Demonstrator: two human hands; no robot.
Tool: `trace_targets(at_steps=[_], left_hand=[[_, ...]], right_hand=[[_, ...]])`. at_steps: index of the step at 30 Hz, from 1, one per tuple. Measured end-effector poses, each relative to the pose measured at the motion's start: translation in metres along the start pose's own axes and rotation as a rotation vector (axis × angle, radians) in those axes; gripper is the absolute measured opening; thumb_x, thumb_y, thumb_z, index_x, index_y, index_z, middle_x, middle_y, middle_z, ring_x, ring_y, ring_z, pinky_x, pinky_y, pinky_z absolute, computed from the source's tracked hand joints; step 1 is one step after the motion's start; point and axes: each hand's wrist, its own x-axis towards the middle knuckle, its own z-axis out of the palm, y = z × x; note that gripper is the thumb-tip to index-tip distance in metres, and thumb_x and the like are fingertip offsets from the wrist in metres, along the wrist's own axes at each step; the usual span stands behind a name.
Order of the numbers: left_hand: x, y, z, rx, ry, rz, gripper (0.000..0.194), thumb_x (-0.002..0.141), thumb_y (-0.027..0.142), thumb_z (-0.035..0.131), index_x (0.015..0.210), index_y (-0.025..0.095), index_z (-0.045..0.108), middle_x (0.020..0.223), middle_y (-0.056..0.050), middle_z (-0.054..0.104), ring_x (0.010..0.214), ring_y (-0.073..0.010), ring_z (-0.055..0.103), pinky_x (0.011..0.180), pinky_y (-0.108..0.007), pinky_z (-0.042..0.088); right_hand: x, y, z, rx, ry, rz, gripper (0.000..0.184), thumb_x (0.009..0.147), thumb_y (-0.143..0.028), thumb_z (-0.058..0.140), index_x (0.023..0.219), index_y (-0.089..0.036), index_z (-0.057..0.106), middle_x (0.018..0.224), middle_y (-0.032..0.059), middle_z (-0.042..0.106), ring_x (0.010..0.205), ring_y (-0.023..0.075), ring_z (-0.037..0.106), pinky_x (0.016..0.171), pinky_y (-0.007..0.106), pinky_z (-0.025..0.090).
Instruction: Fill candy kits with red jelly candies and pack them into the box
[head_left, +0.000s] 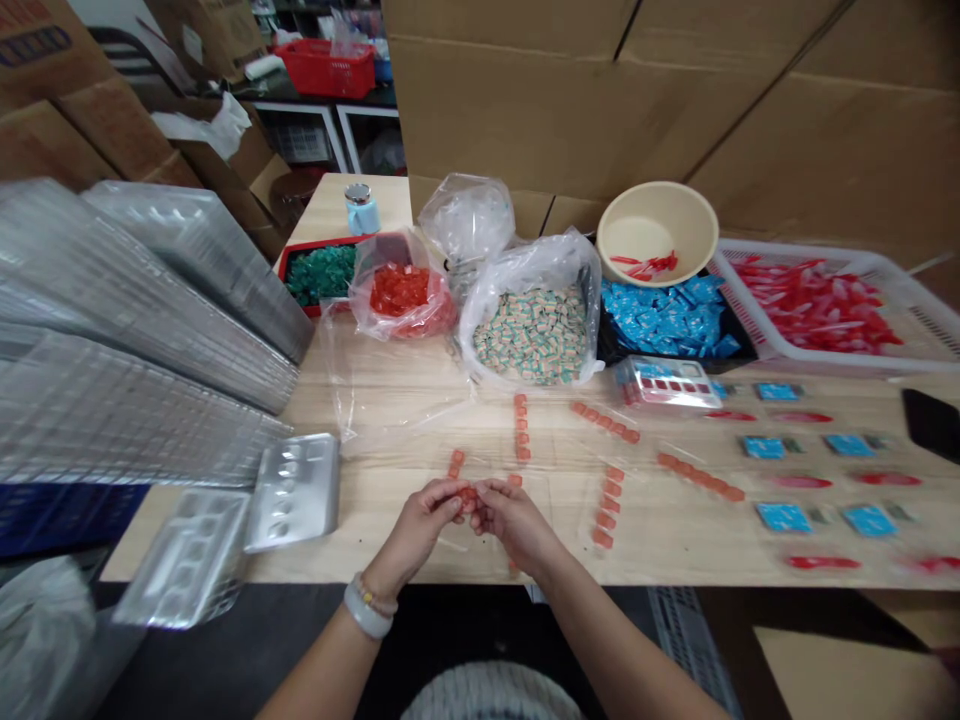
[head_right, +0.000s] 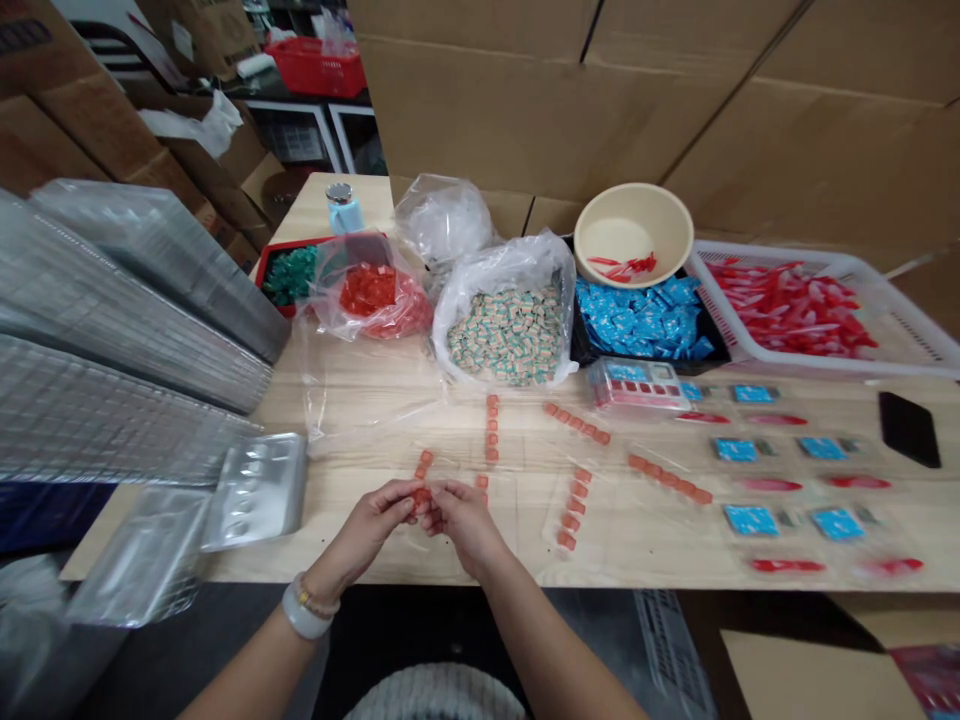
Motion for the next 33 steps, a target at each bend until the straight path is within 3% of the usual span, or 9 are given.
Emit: trace_targets(at_steps=[2,8,12,15,18,23,27,29,33], left_hand=[[0.0,0.005,0.0,0.005,-0.003,0.007,0.027,0.07,0.031,0.056,0.091,0.014,0.059,0.079,-0.003,0.062,0.071,-0.0114,0.055,0.069,-0.026,0.045],[0.004,0.012,-0.003,0.069,0.203,0.108,0.027,0.067,0.031,0.059,0.088,0.014,0.054,0.083,-0.005,0.059,0.075,-0.0133,0.055,0.071,-0.028,0.046],[0.005,0.017,-0.011,0.22,0.16,0.169,0.028,0.072,0.031,0.054,0.094,0.016,0.058,0.09,-0.006,0.056,0.082,-0.0145,0.053,0.073,-0.027,0.044],[0.006,0.023,-0.019,0.234,0.105,0.132,0.027,0.073,0.033,0.051,0.093,0.016,0.06,0.084,-0.005,0.056,0.073,-0.0122,0.052,0.065,-0.025,0.043],[0.01,0.03,-0.028,0.13,0.053,-0.002,0.026,0.073,0.035,0.051,0.08,0.012,0.059,0.061,0.001,0.053,0.052,-0.0076,0.044,0.051,-0.021,0.038],[0.015,0.052,-0.045,-0.088,-0.021,-0.164,0.027,0.07,0.038,0.055,0.064,0.011,0.053,0.049,0.004,0.044,0.045,-0.0048,0.037,0.043,-0.018,0.027],[0.011,0.081,-0.061,-0.19,-0.052,-0.229,0.028,0.065,0.037,0.061,0.062,0.01,0.054,0.051,0.005,0.043,0.046,-0.0039,0.036,0.044,-0.018,0.026],[0.008,0.092,-0.071,-0.301,-0.049,-0.256,0.028,0.065,0.036,0.062,0.068,0.009,0.057,0.055,0.003,0.046,0.049,-0.004,0.04,0.046,-0.018,0.028],[0.004,0.101,-0.091,-0.559,0.018,-0.265,0.03,0.067,0.034,0.062,0.082,0.008,0.062,0.063,0.0,0.049,0.055,-0.0038,0.044,0.052,-0.017,0.032]], right_hand=[[0.001,-0.001,0.002,0.02,-0.01,-0.011,0.028,0.06,-0.039,0.064,0.068,-0.014,0.057,0.059,0.0006,0.059,0.047,0.0077,0.049,0.05,0.023,0.034],[0.006,-0.001,0.011,-0.07,0.074,-0.044,0.026,0.06,-0.039,0.064,0.064,-0.016,0.054,0.055,-0.0027,0.053,0.048,0.0066,0.044,0.05,0.023,0.032],[0.014,-0.006,0.019,-0.173,0.038,-0.132,0.022,0.061,-0.034,0.064,0.06,-0.016,0.052,0.049,-0.0055,0.046,0.046,0.0054,0.038,0.048,0.022,0.029],[0.02,-0.013,0.024,-0.265,-0.025,-0.155,0.017,0.066,-0.031,0.058,0.062,-0.016,0.051,0.051,-0.0049,0.045,0.047,0.0061,0.037,0.049,0.022,0.029],[0.024,-0.018,0.032,-0.562,-0.037,-0.259,0.012,0.072,-0.026,0.049,0.064,-0.016,0.05,0.055,-0.0035,0.045,0.051,0.0082,0.039,0.052,0.023,0.032],[0.037,-0.03,0.057,-1.359,0.069,-0.687,0.013,0.071,-0.01,0.039,0.065,-0.017,0.048,0.067,0.0022,0.048,0.064,0.0136,0.043,0.06,0.026,0.033],[0.066,-0.069,0.08,-1.564,0.239,-0.815,0.015,0.068,-0.006,0.038,0.066,-0.017,0.048,0.067,0.004,0.049,0.065,0.0154,0.044,0.06,0.027,0.033],[0.083,-0.097,0.093,-1.493,0.306,-0.888,0.014,0.07,-0.008,0.037,0.067,-0.017,0.048,0.065,0.0027,0.048,0.064,0.0146,0.044,0.06,0.026,0.034],[0.113,-0.149,0.127,-1.324,0.293,-1.053,0.01,0.071,-0.013,0.04,0.069,-0.018,0.048,0.064,-0.0003,0.047,0.062,0.0129,0.045,0.06,0.024,0.034]])
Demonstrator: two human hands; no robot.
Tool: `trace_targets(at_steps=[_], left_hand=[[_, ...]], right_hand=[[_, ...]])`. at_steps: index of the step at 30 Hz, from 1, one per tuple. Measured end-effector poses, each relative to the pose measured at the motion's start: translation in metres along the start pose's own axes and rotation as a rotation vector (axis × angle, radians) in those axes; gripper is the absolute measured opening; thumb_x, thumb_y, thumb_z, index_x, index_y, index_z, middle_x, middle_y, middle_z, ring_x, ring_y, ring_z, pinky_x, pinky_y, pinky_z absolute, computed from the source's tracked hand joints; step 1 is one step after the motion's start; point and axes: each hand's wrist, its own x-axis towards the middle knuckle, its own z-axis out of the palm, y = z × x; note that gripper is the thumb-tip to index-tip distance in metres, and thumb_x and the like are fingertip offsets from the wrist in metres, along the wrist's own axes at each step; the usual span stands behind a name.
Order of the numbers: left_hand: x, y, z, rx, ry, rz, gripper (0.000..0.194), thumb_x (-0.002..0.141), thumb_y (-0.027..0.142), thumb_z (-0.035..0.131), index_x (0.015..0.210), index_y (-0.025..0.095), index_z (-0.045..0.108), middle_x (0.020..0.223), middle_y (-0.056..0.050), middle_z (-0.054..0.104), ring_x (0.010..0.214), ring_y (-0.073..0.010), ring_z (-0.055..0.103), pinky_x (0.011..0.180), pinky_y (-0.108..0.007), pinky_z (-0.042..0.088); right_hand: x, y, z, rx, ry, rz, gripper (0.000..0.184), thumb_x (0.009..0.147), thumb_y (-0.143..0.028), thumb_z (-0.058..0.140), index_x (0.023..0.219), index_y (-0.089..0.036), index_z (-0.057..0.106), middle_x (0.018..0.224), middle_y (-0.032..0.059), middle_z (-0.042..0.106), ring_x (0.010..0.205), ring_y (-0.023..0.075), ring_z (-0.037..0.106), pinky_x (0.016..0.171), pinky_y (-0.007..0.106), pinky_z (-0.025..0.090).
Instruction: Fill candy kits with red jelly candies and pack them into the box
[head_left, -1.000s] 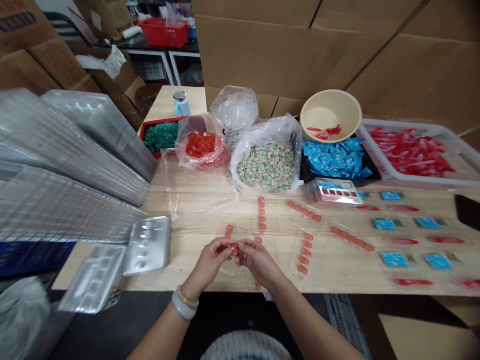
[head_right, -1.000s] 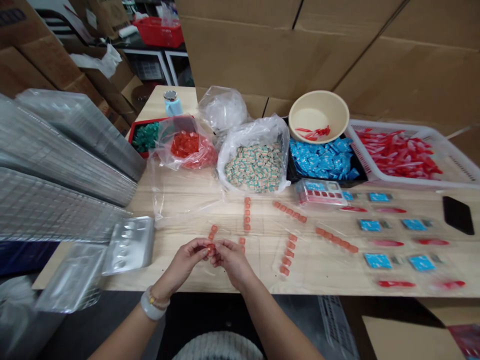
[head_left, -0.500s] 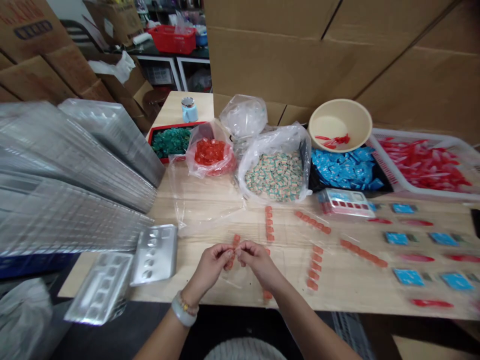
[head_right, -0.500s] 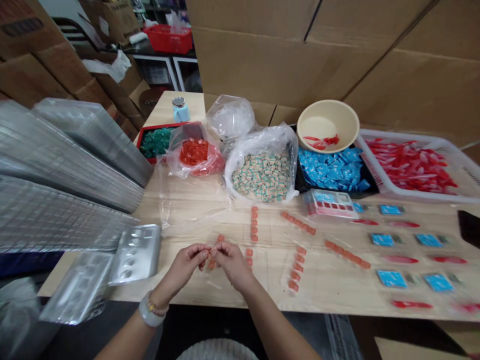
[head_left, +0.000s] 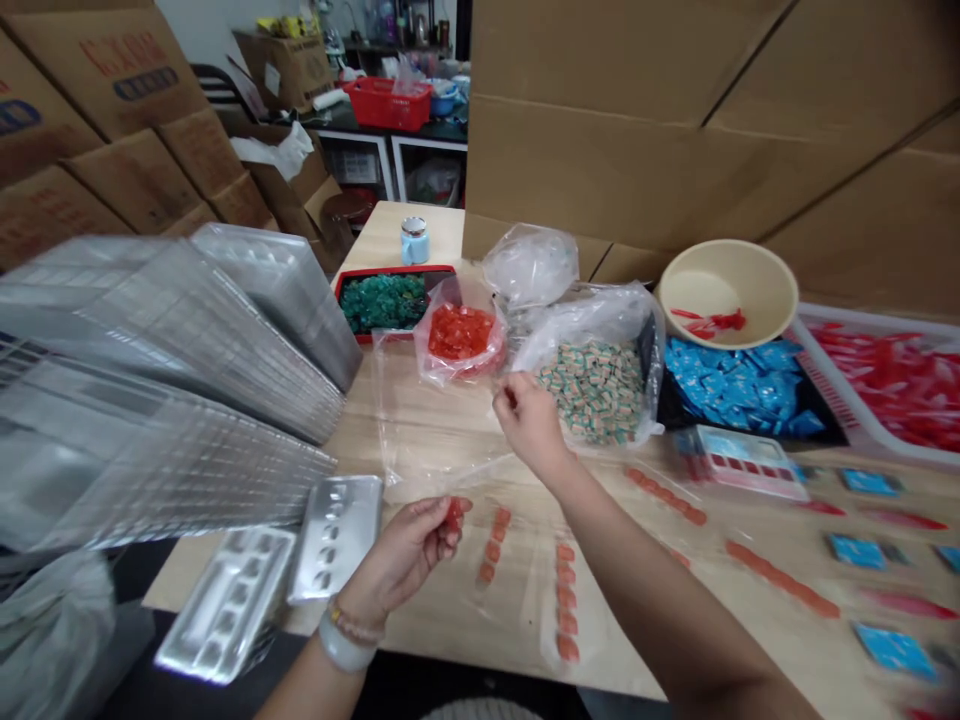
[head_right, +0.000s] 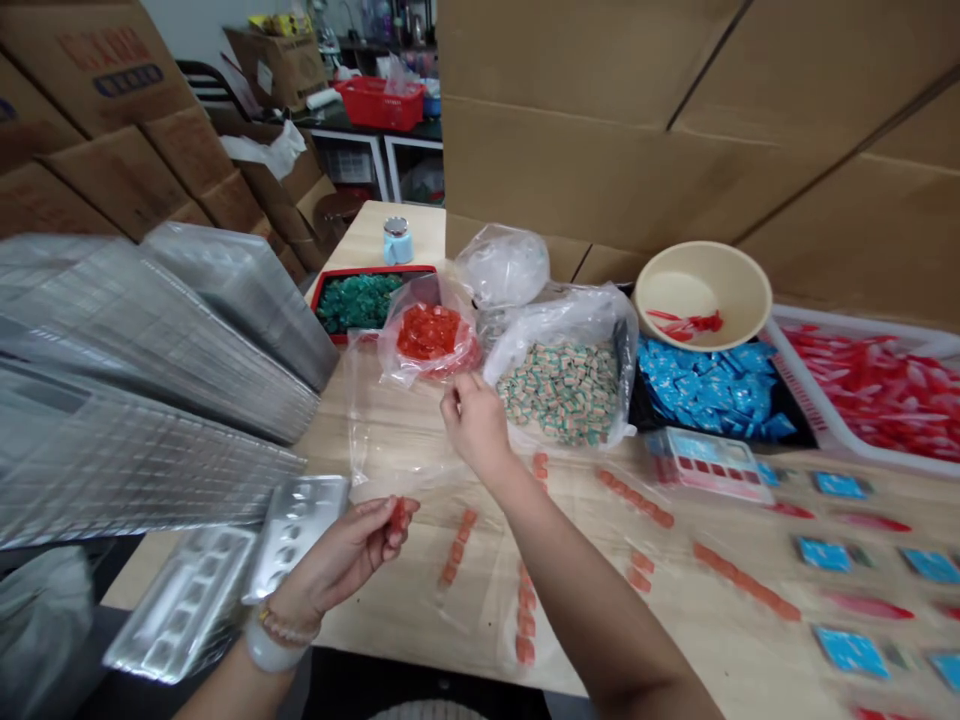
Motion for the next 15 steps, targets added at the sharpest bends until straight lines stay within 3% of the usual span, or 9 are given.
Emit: trace_targets(at_steps=[4,10,15], left_hand=[[-0.001,0.012,-0.016,-0.061,0.044,0.01,0.03,0.065,0.03,0.065,0.089,0.011,0.062,0.068,-0.001,0.054,0.056,-0.0041,0.047,0.054,-0.017,0.036],[0.002,0.026,-0.036,-0.032,0.134,0.007,0.029,0.057,0.029,0.071,0.081,0.014,0.065,0.076,-0.004,0.063,0.068,-0.0097,0.055,0.065,-0.021,0.043],[0.015,0.035,-0.048,0.024,0.172,0.04,0.03,0.054,0.033,0.072,0.077,0.014,0.066,0.077,-0.006,0.064,0.071,-0.013,0.057,0.069,-0.025,0.044]], right_hand=[[0.046,-0.005,-0.002,0.052,0.136,-0.028,0.01,0.069,-0.014,0.039,0.064,-0.018,0.047,0.06,-0.0025,0.044,0.058,0.0113,0.042,0.056,0.023,0.032],[0.096,0.019,-0.02,0.008,0.331,0.057,0.01,0.068,-0.019,0.04,0.059,-0.018,0.045,0.053,-0.0049,0.041,0.052,0.0099,0.038,0.052,0.023,0.029],[0.161,0.005,-0.013,-0.13,0.278,-0.046,0.01,0.067,-0.018,0.039,0.058,-0.018,0.045,0.055,-0.0029,0.045,0.054,0.0105,0.041,0.054,0.024,0.029]])
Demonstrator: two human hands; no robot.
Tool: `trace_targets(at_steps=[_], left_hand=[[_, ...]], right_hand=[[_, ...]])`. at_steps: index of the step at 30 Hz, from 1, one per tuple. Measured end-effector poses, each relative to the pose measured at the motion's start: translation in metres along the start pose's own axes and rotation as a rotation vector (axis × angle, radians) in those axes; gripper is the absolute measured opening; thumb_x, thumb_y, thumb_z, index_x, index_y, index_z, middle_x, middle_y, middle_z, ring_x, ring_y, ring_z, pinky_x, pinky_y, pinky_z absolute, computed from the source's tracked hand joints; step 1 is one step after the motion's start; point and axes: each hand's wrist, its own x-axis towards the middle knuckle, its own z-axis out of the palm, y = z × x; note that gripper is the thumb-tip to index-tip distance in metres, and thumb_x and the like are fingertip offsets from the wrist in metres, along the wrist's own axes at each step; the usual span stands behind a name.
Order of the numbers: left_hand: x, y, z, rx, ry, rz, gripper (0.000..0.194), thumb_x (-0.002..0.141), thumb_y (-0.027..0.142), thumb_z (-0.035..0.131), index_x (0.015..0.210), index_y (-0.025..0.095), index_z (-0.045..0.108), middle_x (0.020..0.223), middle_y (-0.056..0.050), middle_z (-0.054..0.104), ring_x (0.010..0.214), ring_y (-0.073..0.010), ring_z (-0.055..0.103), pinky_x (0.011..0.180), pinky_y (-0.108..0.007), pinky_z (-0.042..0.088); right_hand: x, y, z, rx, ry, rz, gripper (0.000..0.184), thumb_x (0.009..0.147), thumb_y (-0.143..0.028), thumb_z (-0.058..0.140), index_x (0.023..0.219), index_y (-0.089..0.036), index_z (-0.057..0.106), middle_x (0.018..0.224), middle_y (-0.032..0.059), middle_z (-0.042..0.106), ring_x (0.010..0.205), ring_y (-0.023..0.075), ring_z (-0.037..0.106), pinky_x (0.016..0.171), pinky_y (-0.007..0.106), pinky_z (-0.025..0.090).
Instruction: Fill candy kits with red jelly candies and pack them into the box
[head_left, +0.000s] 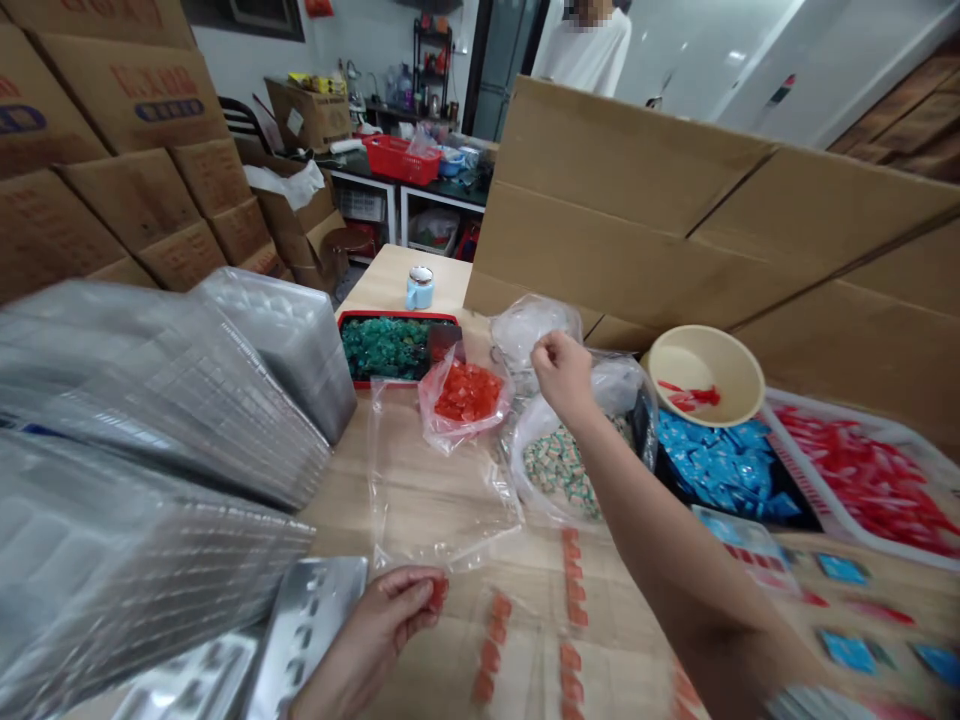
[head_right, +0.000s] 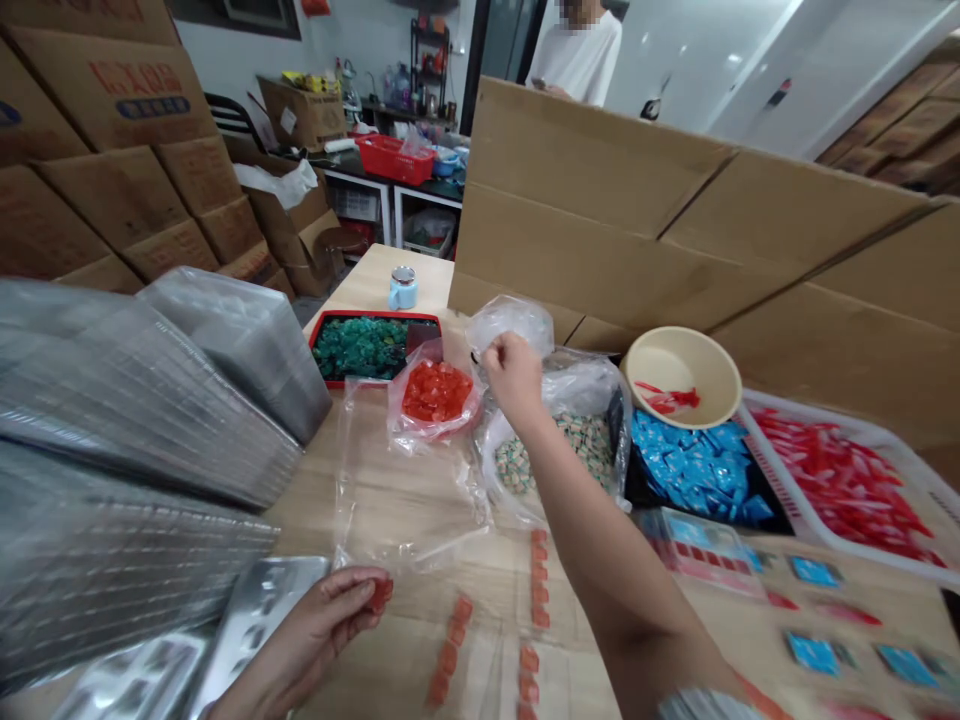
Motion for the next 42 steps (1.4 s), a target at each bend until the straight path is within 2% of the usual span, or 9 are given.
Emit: trace_targets(at_steps=[7,10,12,15,19,23,30,36,42], left_hand=[[0.027,0.002,-0.009,0.253,0.031,0.152,0.034,0.055,0.033,0.069,0.083,0.015,0.063,0.077,-0.005,0.065,0.071,-0.0147,0.057,0.069,-0.028,0.044],[0.036,-0.017,-0.017,0.441,0.028,0.228,0.029,0.059,0.032,0.065,0.082,0.013,0.061,0.078,-0.006,0.063,0.075,-0.0154,0.056,0.071,-0.028,0.043],[0.038,-0.039,-0.021,0.548,-0.002,0.215,0.031,0.062,0.032,0.061,0.087,0.013,0.059,0.077,-0.005,0.062,0.07,-0.0146,0.055,0.067,-0.028,0.043],[0.032,-0.078,-0.021,0.824,-0.082,0.237,0.021,0.07,0.031,0.053,0.081,0.014,0.059,0.072,-0.004,0.059,0.064,-0.0134,0.052,0.062,-0.027,0.042],[0.019,-0.124,-0.012,1.113,-0.263,0.391,0.019,0.079,0.026,0.042,0.076,0.018,0.059,0.079,-0.005,0.056,0.075,-0.0153,0.051,0.07,-0.029,0.041],[0.016,-0.158,-0.005,1.217,-0.343,0.512,0.025,0.082,0.021,0.036,0.095,0.021,0.057,0.095,-0.007,0.056,0.09,-0.0173,0.049,0.081,-0.032,0.04],[0.012,-0.186,0.012,1.529,-0.436,0.642,0.029,0.085,0.021,0.029,0.096,0.018,0.055,0.103,-0.007,0.053,0.099,-0.0155,0.045,0.088,-0.03,0.038],[-0.003,-0.214,0.043,1.931,-0.472,0.758,0.027,0.08,0.009,0.035,0.097,0.013,0.055,0.103,-0.01,0.053,0.1,-0.0206,0.044,0.086,-0.034,0.04],[-0.012,-0.231,0.053,2.025,-0.42,0.805,0.024,0.078,0.007,0.037,0.091,0.016,0.056,0.1,-0.007,0.054,0.094,-0.0204,0.044,0.081,-0.034,0.042]], right_hand=[[0.074,-0.028,0.086,-0.298,-0.293,-0.032,0.013,0.072,-0.018,0.04,0.071,-0.015,0.053,0.063,0.0039,0.052,0.062,0.0159,0.048,0.059,0.029,0.034],[0.066,-0.024,0.101,-0.269,-0.369,-0.066,0.022,0.07,-0.011,0.042,0.089,-0.014,0.053,0.078,0.0056,0.055,0.072,0.0173,0.05,0.065,0.03,0.036],[0.045,-0.022,0.091,-0.21,-0.342,-0.076,0.02,0.074,-0.015,0.04,0.09,-0.015,0.053,0.08,0.0056,0.054,0.077,0.0173,0.049,0.069,0.031,0.036],[-0.007,-0.02,0.053,-0.098,-0.337,-0.08,0.02,0.078,-0.019,0.037,0.086,-0.015,0.054,0.074,0.004,0.053,0.075,0.0158,0.048,0.07,0.029,0.037],[-0.104,-0.004,-0.01,0.065,-0.385,-0.1,0.02,0.074,-0.012,0.038,0.087,-0.016,0.054,0.075,0.0022,0.051,0.071,0.0127,0.047,0.066,0.025,0.037],[-0.21,0.025,-0.065,0.149,-0.508,0.109,0.019,0.079,-0.018,0.04,0.065,-0.017,0.052,0.059,-0.0016,0.046,0.06,0.0105,0.045,0.059,0.023,0.035],[-0.365,0.047,-0.145,0.162,-0.592,0.421,0.023,0.082,-0.027,0.039,0.066,-0.018,0.053,0.061,-0.0008,0.048,0.057,0.0106,0.045,0.055,0.024,0.037],[-0.463,0.056,-0.169,0.066,-0.636,0.48,0.019,0.081,-0.019,0.038,0.073,-0.019,0.055,0.073,0.0021,0.053,0.068,0.013,0.051,0.064,0.026,0.043],[-0.515,0.061,-0.153,-0.147,-0.437,0.447,0.026,0.077,-0.013,0.04,0.101,-0.017,0.05,0.095,0.0096,0.053,0.087,0.0189,0.052,0.077,0.033,0.046]])
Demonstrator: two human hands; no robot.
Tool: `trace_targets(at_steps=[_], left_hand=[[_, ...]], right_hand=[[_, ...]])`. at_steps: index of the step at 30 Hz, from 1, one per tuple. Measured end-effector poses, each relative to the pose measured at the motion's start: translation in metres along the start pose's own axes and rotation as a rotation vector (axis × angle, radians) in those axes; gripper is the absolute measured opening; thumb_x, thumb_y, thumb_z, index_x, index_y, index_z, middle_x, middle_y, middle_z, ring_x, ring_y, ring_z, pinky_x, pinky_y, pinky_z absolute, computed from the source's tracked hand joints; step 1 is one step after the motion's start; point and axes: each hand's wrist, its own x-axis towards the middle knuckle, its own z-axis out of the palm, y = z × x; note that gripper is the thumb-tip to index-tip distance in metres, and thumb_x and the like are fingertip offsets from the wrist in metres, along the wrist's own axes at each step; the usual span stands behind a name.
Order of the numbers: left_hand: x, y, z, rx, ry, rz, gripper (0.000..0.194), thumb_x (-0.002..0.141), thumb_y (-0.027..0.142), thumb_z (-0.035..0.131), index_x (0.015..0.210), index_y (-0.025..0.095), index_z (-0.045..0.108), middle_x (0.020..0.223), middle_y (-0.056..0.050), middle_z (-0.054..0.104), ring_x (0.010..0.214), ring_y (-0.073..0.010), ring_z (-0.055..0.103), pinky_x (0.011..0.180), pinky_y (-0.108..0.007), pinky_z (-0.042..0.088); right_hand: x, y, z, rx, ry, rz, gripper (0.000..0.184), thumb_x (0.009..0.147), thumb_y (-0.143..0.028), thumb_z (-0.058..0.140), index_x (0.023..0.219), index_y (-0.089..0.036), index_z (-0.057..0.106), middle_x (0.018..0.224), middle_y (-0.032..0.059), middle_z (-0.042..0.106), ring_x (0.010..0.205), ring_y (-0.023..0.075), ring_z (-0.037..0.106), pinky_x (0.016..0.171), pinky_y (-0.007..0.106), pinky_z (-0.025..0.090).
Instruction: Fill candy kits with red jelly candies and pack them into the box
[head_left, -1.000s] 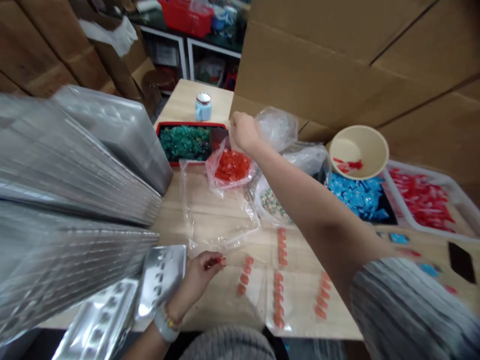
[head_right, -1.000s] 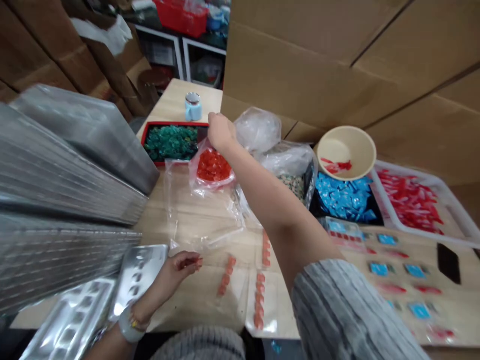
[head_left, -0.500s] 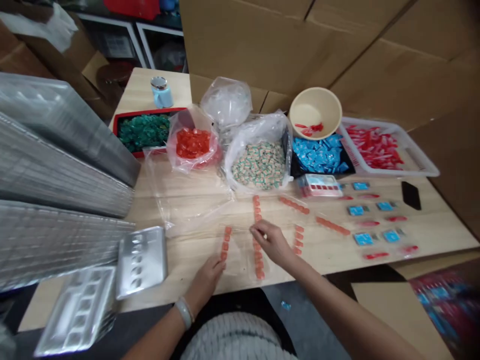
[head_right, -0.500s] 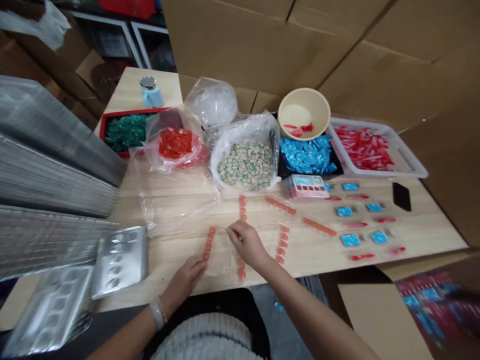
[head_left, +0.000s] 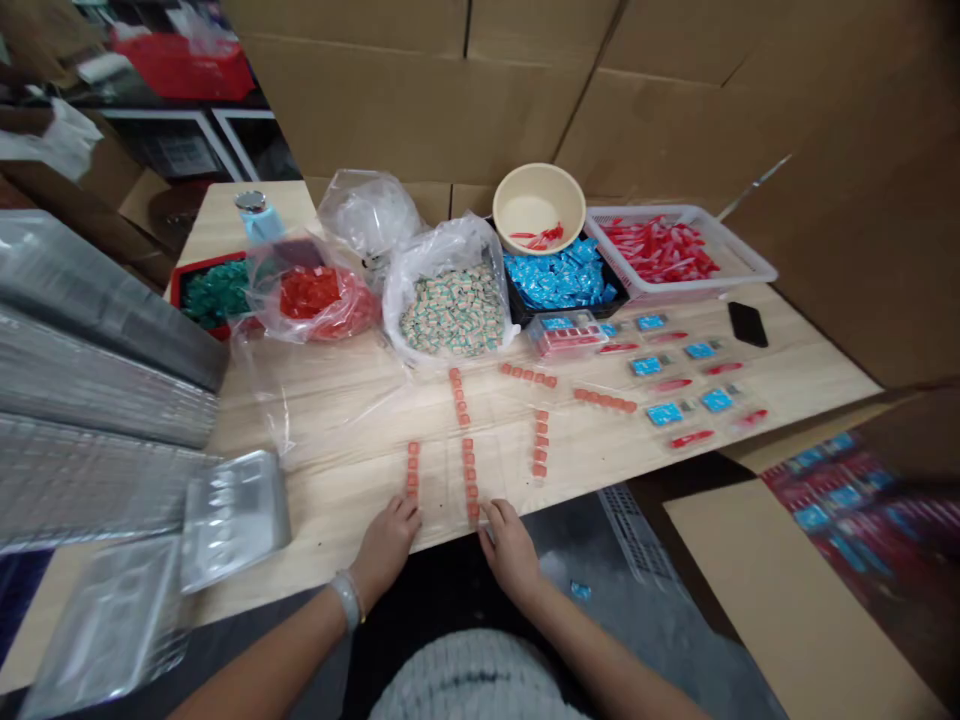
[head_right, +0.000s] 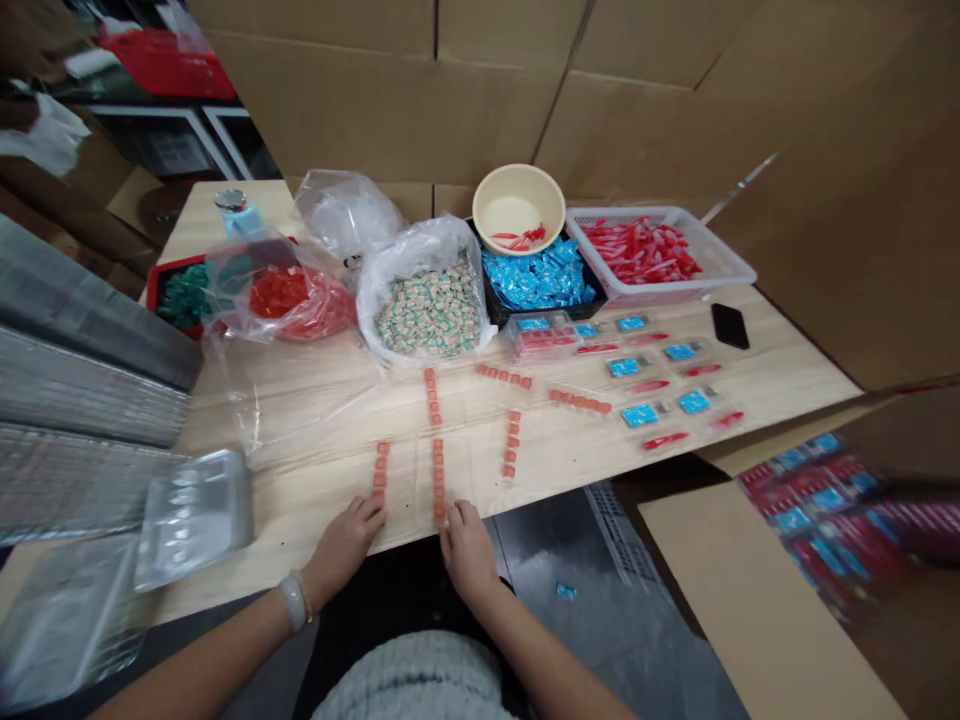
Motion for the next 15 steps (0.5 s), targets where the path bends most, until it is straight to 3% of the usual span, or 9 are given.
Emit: trace_targets(at_steps=[5,9,12,15], left_hand=[[-0.001,0.001,0.015,-0.082,0.096,-0.05,0.023,0.079,0.008,0.037,0.09,0.017,0.055,0.094,-0.005,0.055,0.095,-0.0193,0.041,0.084,-0.034,0.04],[-0.008,-0.011,0.024,-0.12,0.257,-0.066,0.028,0.08,0.011,0.037,0.103,0.016,0.05,0.104,-0.008,0.05,0.101,-0.0204,0.041,0.088,-0.037,0.038],[-0.016,-0.021,0.02,-0.176,0.362,-0.198,0.024,0.081,0.023,0.04,0.102,0.016,0.049,0.097,-0.009,0.052,0.094,-0.0207,0.046,0.084,-0.038,0.04],[-0.016,-0.022,0.017,-0.187,0.342,-0.333,0.022,0.081,0.03,0.041,0.091,0.015,0.051,0.085,-0.008,0.054,0.082,-0.0201,0.049,0.075,-0.036,0.042]], right_hand=[[0.0,0.003,0.02,-0.07,0.078,-0.007,0.017,0.079,-0.018,0.04,0.09,-0.017,0.052,0.085,0.0085,0.056,0.082,0.0206,0.052,0.071,0.036,0.047],[-0.003,0.0,0.024,-0.068,0.143,-0.003,0.025,0.079,-0.02,0.041,0.103,-0.016,0.049,0.095,0.0111,0.055,0.089,0.0222,0.051,0.075,0.039,0.046],[-0.008,-0.012,0.024,-0.089,0.152,-0.045,0.03,0.079,-0.019,0.041,0.108,-0.018,0.046,0.101,0.0113,0.054,0.095,0.023,0.048,0.079,0.041,0.044],[-0.008,-0.033,0.028,-0.074,0.06,-0.135,0.029,0.078,-0.016,0.04,0.106,-0.018,0.049,0.098,0.0099,0.055,0.092,0.0221,0.048,0.078,0.04,0.043]])
